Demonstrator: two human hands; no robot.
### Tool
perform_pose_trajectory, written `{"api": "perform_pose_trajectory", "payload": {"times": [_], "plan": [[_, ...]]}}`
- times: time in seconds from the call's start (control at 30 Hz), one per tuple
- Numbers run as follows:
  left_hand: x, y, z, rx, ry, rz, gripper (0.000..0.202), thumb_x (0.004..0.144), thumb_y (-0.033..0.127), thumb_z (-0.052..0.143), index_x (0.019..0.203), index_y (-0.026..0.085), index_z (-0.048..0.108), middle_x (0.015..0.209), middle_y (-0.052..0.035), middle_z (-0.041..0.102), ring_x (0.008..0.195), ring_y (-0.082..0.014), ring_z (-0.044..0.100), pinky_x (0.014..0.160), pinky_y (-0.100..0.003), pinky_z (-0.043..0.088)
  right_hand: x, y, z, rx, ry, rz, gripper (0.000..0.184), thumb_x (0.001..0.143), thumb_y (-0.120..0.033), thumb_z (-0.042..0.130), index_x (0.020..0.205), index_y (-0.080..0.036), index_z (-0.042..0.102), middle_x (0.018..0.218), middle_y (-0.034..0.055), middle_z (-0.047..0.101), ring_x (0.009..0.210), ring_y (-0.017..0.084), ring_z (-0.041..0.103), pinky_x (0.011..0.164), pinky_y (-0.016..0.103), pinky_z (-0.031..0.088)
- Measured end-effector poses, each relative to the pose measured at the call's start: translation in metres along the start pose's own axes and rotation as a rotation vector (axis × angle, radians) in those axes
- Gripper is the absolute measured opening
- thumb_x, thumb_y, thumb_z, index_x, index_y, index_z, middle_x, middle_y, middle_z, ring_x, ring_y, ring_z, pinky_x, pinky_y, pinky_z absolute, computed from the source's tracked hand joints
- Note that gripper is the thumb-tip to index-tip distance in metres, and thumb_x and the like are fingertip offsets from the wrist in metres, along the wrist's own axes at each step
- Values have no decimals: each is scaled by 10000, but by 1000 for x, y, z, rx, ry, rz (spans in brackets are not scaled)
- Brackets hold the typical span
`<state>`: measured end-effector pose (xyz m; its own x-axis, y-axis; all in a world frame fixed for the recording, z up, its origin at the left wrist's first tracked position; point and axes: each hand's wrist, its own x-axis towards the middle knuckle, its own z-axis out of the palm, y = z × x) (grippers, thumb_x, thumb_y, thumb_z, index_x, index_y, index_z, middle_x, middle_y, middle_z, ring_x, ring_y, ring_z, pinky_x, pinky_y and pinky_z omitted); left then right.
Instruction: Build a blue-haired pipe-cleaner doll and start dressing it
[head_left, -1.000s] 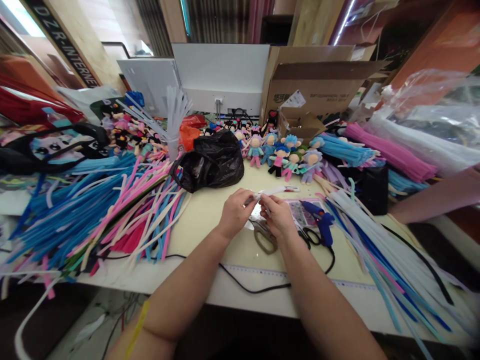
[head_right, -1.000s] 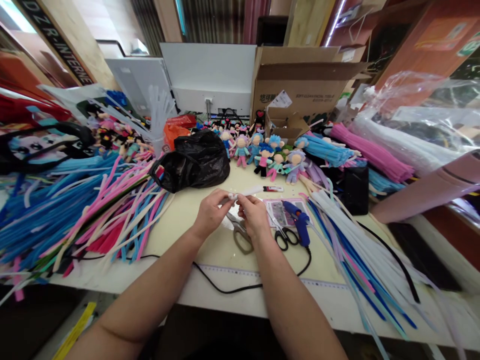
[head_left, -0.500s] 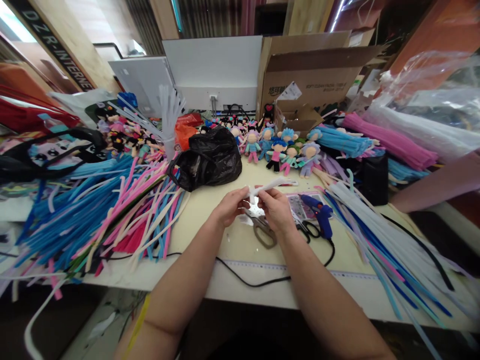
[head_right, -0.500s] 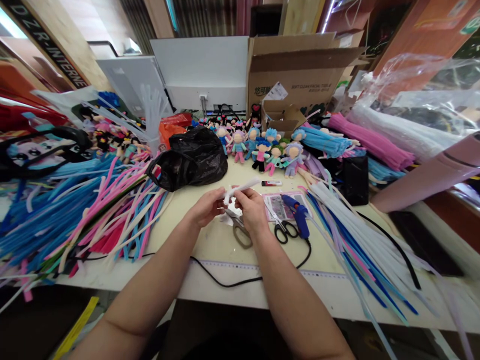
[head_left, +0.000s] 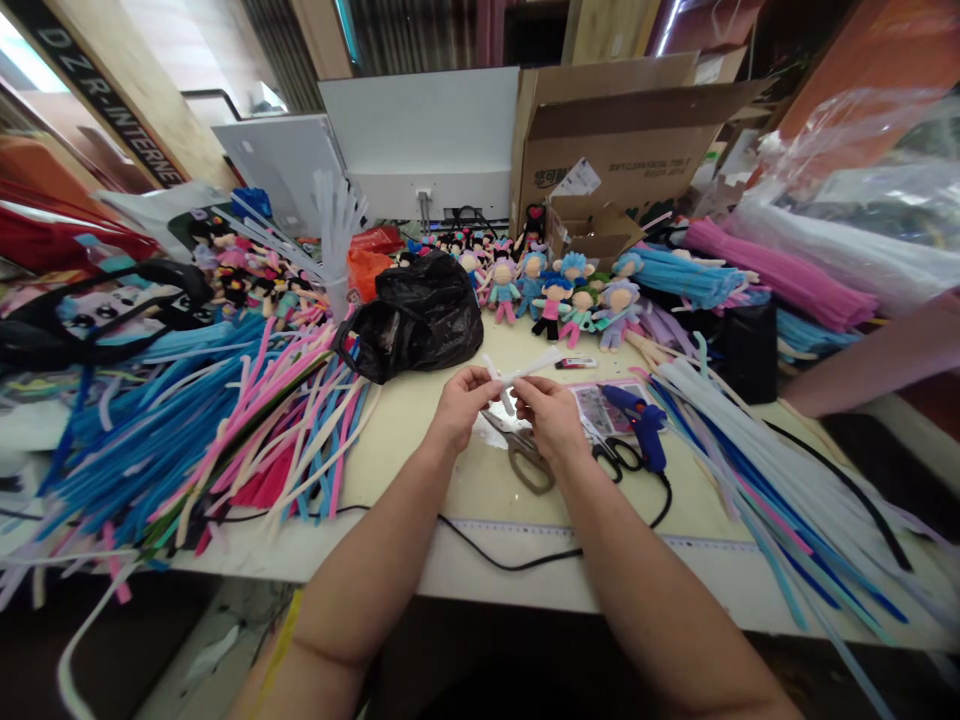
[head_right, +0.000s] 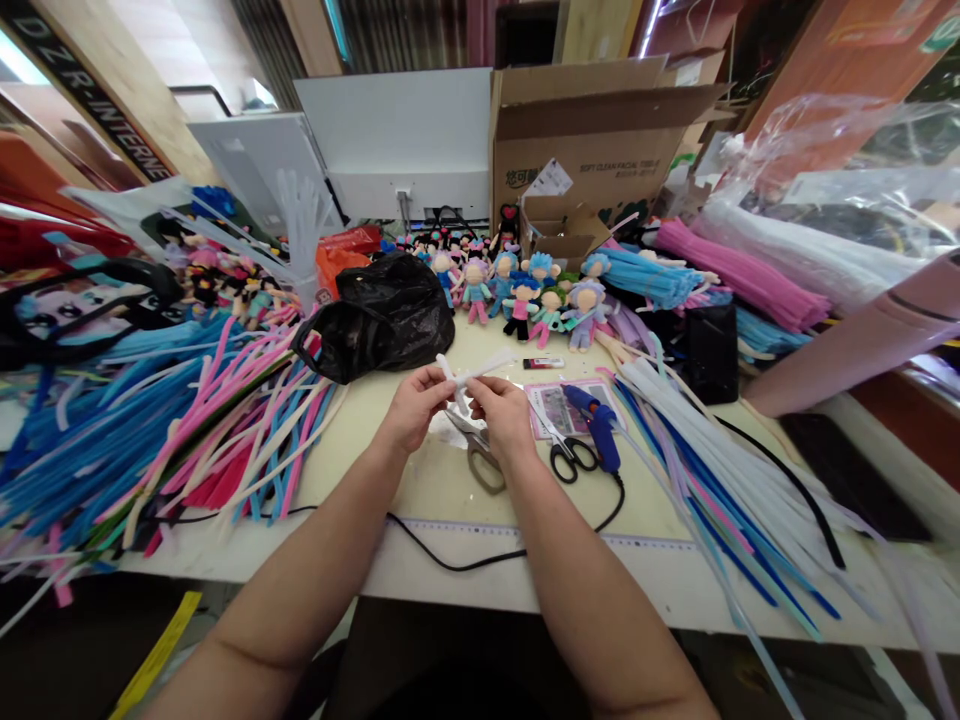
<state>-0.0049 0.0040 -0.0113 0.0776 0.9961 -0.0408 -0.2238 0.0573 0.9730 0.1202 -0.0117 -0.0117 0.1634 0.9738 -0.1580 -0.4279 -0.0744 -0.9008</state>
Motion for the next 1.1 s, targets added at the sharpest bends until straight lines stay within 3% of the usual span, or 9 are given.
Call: {"api": "perform_pose_trajectory", "payload": {"times": [0.33, 0.63, 0.73, 0.83, 0.93, 1.1], "plan": [[-4, 3, 4, 346, 119, 271, 158, 687, 241, 647, 716, 186, 503, 678, 43, 540, 663, -107, 507, 661, -238, 391, -1, 0, -2, 7, -85, 45, 232, 587, -364, 748, 636, -152, 667, 629, 2, 616, 529, 77, 477, 462, 206, 363], [-14, 4, 7, 635, 88, 517, 105, 761, 245, 612, 719, 201, 527, 767, 1, 522, 762, -138, 508, 730, -263, 403, 3, 4, -5, 62, -57, 57, 298, 534, -380, 800, 655, -143, 666, 577, -14, 590, 490, 65, 449, 461, 209, 342], [-10, 8, 2, 499, -3, 403, 111, 724, 263, 642, 762, 198, 560, 789, 1, 547, 736, -130, 511, 687, -256, 406, 4, 3, -4, 97, -68, 39, 302, 527, -352, 789, 719, -138, 697, 542, -29, 571, 467, 59, 425, 462, 214, 322], [-2, 11, -6, 199, -58, 125, 198, 726, 352, 628, 827, 195, 561, 800, 4, 585, 657, -114, 519, 593, -242, 392, 4, 0, -4, 116, -58, -10, 292, 531, -329, 776, 744, -142, 709, 551, -28, 583, 467, 60, 421, 466, 219, 313], [2, 11, -11, 130, -85, -80, 346, 777, 506, 556, 756, 162, 583, 729, -9, 580, 581, -96, 494, 519, -219, 340, 2, 0, -2, 112, -69, -57, 264, 557, -316, 762, 761, -154, 716, 546, -32, 576, 475, 64, 421, 473, 225, 310], [-2, 9, -7, 12, -241, -195, 431, 688, 518, 694, 896, 140, 677, 682, -5, 564, 561, -74, 456, 508, -196, 313, 0, 2, 1, 61, -123, -90, 224, 611, -312, 740, 784, -169, 728, 587, -26, 593, 514, 73, 441, 502, 231, 337]]}}
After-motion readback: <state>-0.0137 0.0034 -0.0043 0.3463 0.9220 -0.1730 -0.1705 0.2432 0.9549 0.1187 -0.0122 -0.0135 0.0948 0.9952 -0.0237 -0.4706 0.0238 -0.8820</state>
